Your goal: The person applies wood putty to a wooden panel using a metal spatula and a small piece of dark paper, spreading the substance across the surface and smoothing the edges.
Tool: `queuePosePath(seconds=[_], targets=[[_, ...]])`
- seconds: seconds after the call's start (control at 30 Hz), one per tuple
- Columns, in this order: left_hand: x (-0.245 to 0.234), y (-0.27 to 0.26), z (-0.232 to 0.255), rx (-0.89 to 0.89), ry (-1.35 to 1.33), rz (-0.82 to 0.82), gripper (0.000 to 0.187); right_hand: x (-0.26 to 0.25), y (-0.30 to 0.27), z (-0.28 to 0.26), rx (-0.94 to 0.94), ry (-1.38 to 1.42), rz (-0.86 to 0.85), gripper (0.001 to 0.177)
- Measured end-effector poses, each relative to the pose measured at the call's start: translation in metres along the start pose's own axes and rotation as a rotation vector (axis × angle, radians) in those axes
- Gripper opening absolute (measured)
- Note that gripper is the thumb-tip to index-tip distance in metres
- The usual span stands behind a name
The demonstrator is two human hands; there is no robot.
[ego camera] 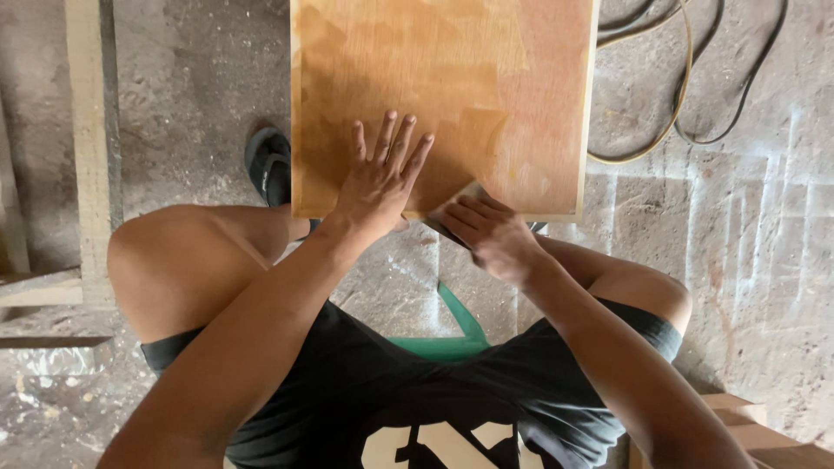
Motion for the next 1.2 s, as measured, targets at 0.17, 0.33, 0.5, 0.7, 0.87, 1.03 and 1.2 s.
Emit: queuePosePath(seconds=[0.17,0.33,0.5,0.7,0.87,1.03,1.2], targets=[[-0.005,0.005,0.003,-0.009,0.005,-0.116,0.119,-0.035,-0.04,0.044,0.241,0.27,-0.129,0.028],[0.004,0.011,0.011,0.023,0.049,-0.078,0.117,-0.028,-0.022,0.1,0.462,0.05,0.061,0.041],[0.001,0.011,0.014,-0.102,-0.153,-0.165,0.107,0.041,0.002,0.093,0.435,-0.022,0.22,0.048],[0.001,0.008,0.006,-0.046,-0.159,-0.005,0.086,-0.02,-0.03,0.021,0.526,0.155,-0.03,0.037],[0.016,0.006,0.014,-0.015,0.015,0.015,0.091,-0.02,0.008,0.095,0.624,0.128,-0.239,0.034],[0.013,0.007,0.026,-0.045,-0.099,-0.028,0.087,0.018,0.064,0.129,0.578,0.07,-0.199,0.039],[0.014,0.013,0.021,-0.018,-0.104,-0.084,0.093,-0.01,-0.005,0.034,0.494,0.134,-0.087,0.044]])
Point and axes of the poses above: each hand's wrist, its own y-axis towards the middle knuckle, its own x-axis out of the palm, z = x × y, the point moved 2 cm from there along y, towards the middle knuckle, and after that the axes turned 15 degrees about z, right-handed, at the moved point
